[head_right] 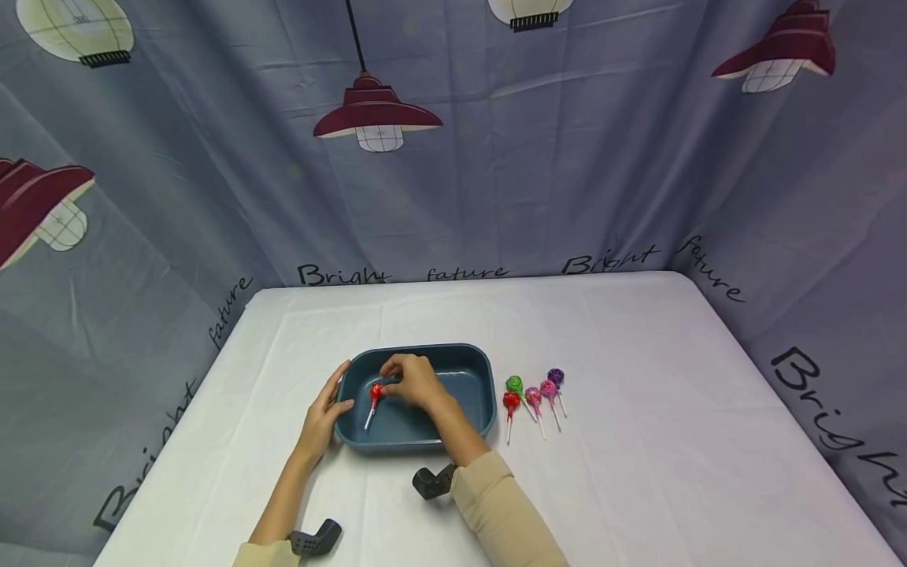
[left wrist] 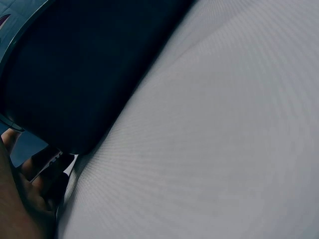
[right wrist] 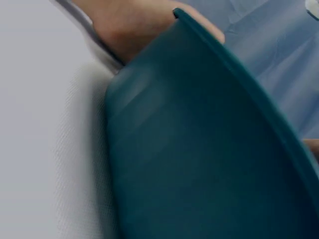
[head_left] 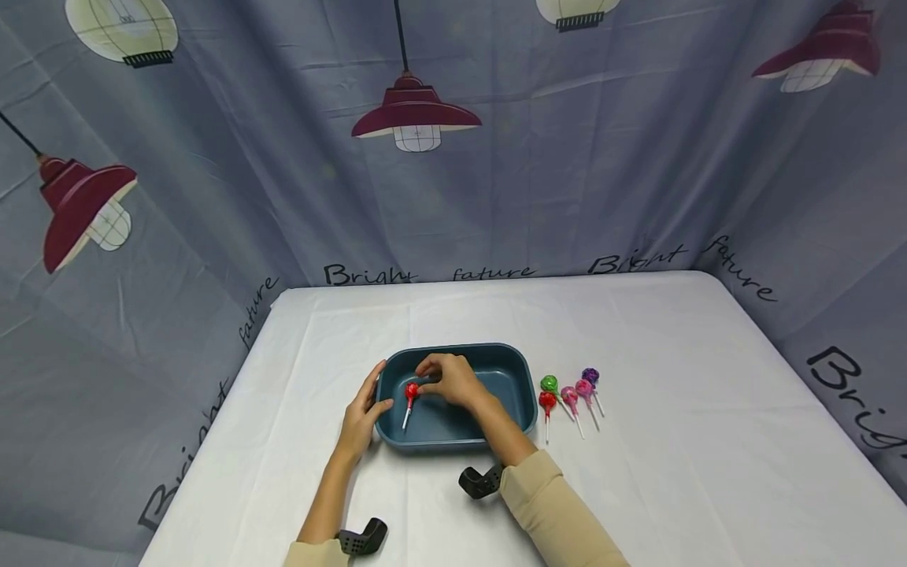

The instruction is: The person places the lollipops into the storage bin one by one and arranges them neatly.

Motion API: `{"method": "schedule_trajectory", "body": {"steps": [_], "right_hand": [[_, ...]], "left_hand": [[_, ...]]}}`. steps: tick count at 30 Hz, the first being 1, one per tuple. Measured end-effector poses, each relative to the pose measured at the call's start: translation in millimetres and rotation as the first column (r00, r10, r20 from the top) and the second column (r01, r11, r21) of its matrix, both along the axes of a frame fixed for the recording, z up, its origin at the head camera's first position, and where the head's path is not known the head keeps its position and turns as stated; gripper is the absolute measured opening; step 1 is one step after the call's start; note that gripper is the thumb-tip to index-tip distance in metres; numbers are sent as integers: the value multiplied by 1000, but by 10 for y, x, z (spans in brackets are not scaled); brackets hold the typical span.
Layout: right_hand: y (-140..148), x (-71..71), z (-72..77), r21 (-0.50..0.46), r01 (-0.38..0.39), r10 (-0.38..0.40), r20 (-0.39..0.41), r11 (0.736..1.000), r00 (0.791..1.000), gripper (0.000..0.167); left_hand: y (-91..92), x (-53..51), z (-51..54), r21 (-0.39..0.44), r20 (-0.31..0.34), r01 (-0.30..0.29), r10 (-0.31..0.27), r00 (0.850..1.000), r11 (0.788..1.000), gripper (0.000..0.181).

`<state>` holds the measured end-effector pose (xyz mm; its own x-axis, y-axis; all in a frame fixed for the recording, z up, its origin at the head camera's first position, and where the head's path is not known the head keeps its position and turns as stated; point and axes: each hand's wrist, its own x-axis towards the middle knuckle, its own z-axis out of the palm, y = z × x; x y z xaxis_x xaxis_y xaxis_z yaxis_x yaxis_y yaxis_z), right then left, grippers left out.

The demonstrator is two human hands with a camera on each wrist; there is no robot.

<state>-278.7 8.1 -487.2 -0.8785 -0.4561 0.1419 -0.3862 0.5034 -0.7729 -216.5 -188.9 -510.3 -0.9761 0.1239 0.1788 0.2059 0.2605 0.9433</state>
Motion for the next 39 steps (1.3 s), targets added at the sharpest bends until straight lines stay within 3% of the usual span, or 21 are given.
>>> {"method": "schedule_trajectory", "body": {"steps": [4,10,15,20,26,30,32,35,38,39], "right_hand": [[60,54,55,-30,2,-3,-38,1000,999,28],[231,160,162,-101,26,-30,-32,995,999,29],[428,243,314,-210,28,-38,-41,977,998,28],[678,283,446,-275,84,-95,-28,958,995,28],[1084,287,526,-363,202,-211,15,909,977,29],[1345,274,546,-447,271,-284,38,852,958,30],[1484,250,518,-489,292,-309,47,822,950,30],[1769,109,263,-575,284,-321,40,767,946,29],[2105,-138,-174,-582,307,-378,0,753,926,31],[2207,-220,-322,-570,334,-413,-11,751,911,32]], "left_hand": [[0,-5,-4,-6,5,0,0,1000,1000,60],[1,-1,8,-10,-6,-4,4,1000,1000,60],[2,6,30,-15,-8,-21,21,1000,1000,59],[3,17,36,-16,-18,-18,18,1000,1000,59],[12,21,34,-20,-21,-11,11,1000,1000,59],[7,23,36,-21,-19,-16,15,1000,1000,59],[7,23,34,-19,-17,-16,16,1000,1000,59],[11,22,33,-17,-15,-17,17,1000,1000,59],[11,21,33,-20,-15,-17,17,1000,1000,59],[10,22,37,-21,-15,-18,18,1000,1000,59]]}}
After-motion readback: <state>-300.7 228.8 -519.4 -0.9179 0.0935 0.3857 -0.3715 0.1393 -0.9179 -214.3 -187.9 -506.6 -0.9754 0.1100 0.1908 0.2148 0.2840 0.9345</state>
